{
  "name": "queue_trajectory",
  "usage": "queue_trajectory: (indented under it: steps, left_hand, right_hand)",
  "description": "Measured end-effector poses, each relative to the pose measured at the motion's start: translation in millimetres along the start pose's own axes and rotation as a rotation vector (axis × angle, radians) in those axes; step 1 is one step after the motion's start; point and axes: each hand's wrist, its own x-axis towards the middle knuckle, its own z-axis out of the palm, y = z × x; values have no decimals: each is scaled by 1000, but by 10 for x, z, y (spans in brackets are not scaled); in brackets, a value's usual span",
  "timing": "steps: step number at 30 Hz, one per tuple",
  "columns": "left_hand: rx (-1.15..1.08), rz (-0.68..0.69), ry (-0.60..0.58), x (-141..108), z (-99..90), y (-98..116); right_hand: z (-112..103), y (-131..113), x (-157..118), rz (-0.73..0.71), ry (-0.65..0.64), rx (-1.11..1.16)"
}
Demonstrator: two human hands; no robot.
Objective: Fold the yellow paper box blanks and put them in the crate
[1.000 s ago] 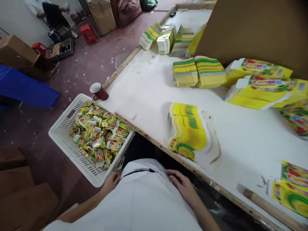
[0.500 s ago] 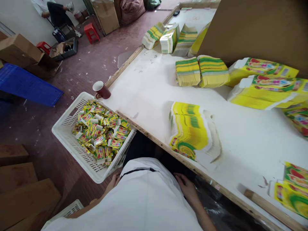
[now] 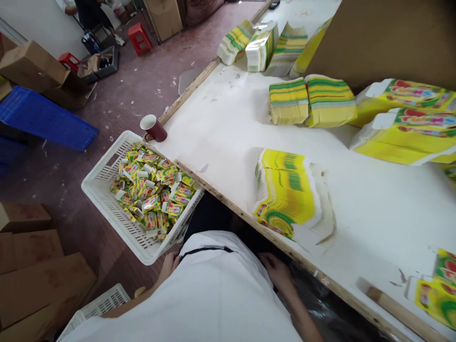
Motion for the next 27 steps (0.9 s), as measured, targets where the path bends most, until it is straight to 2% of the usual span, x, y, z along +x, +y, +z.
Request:
queue_trajectory:
  steps: [3, 7, 11, 15, 19, 23, 25, 27]
  left_hand:
    - [-11, 24, 23, -3, 32, -169]
    - [-58, 170, -11, 60, -4, -164]
    - [-93, 294, -99, 177, -99, 11]
    - [-60, 395, -243, 330, -172, 275]
    - [16, 428, -340, 459, -176, 494]
    - [-9, 429, -392, 503, -154, 568]
    - [-9, 418, -374, 476, -156, 539]
    - [45, 423, -225, 422, -169, 445]
  right_hand:
    - [-21, -56, 35, -19, -35, -15]
    - [-30, -181, 78, -61, -75, -10]
    - [-19, -352, 109, -109, -110, 11]
    - [13, -591, 121, -176, -161, 42]
    - [65, -951, 136, -253, -231, 75]
    - [140, -1345, 134, -342, -313, 83]
    - [187, -1482, 127, -373, -347, 76]
    - [250, -1563, 143, -379, -375, 66]
